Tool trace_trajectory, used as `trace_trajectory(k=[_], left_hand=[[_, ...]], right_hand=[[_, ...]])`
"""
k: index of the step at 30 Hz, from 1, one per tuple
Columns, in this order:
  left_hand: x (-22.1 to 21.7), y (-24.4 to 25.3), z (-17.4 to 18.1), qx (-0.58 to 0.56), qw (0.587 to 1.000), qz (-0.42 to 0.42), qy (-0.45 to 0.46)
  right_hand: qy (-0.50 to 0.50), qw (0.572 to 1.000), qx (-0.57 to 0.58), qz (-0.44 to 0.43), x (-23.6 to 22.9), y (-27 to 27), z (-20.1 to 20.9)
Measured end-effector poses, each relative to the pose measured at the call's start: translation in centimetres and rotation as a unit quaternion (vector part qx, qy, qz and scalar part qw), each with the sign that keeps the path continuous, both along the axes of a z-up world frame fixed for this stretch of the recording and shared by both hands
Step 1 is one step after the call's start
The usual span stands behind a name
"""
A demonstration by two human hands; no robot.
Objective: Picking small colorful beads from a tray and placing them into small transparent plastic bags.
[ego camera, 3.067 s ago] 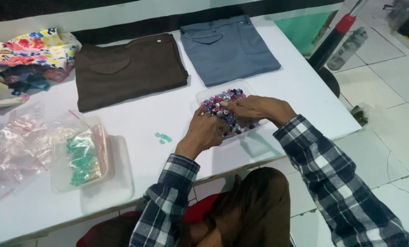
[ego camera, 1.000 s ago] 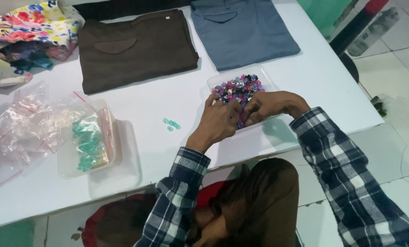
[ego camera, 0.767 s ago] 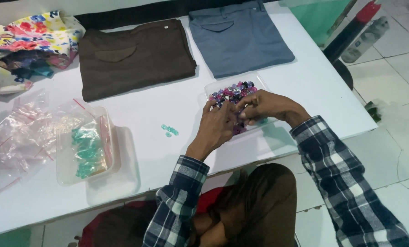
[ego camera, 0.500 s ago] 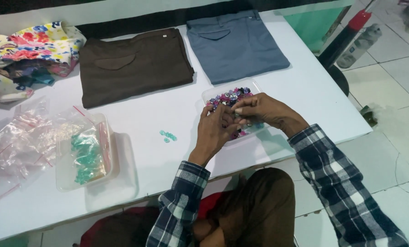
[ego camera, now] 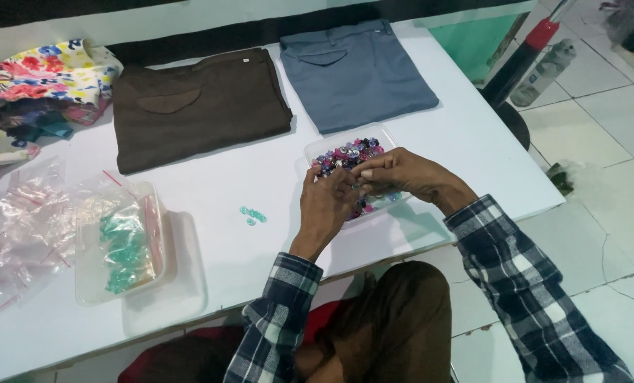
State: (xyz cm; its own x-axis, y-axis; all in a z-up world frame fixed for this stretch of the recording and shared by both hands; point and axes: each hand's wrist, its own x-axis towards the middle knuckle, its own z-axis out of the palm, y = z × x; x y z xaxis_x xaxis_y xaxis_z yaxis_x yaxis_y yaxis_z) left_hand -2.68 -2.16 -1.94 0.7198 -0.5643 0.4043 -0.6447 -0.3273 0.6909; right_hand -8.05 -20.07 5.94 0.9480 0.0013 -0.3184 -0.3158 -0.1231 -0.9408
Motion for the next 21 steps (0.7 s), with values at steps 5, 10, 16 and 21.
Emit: trace_trajectory(k=[5, 10, 16, 21], left_hand=[[0.4, -0.4, -0.4, 0.022, 1.000, 0.019, -0.012], [0.1, -0.5, -0.3, 0.047, 0.998, 0.029, -0.017], [-0.3, -0.5, 0.2, 0.066, 0.996, 0.045, -0.036], [-0.3, -0.3, -0.1, 0.070, 0.995, 0.037, -0.053]], right_hand=[[-0.015, 0.997, -0.070, -0.015, 0.8, -1.4, -1.0], [-0.072, 0.911, -0.406, -0.017, 0.2, -0.5, 0.8], [0.031, 0.715, -0.692, 0.096, 3.3, -2.9, -5.5], [0.066, 0.732, -0.663, 0.143, 3.6, -1.1, -5.7]])
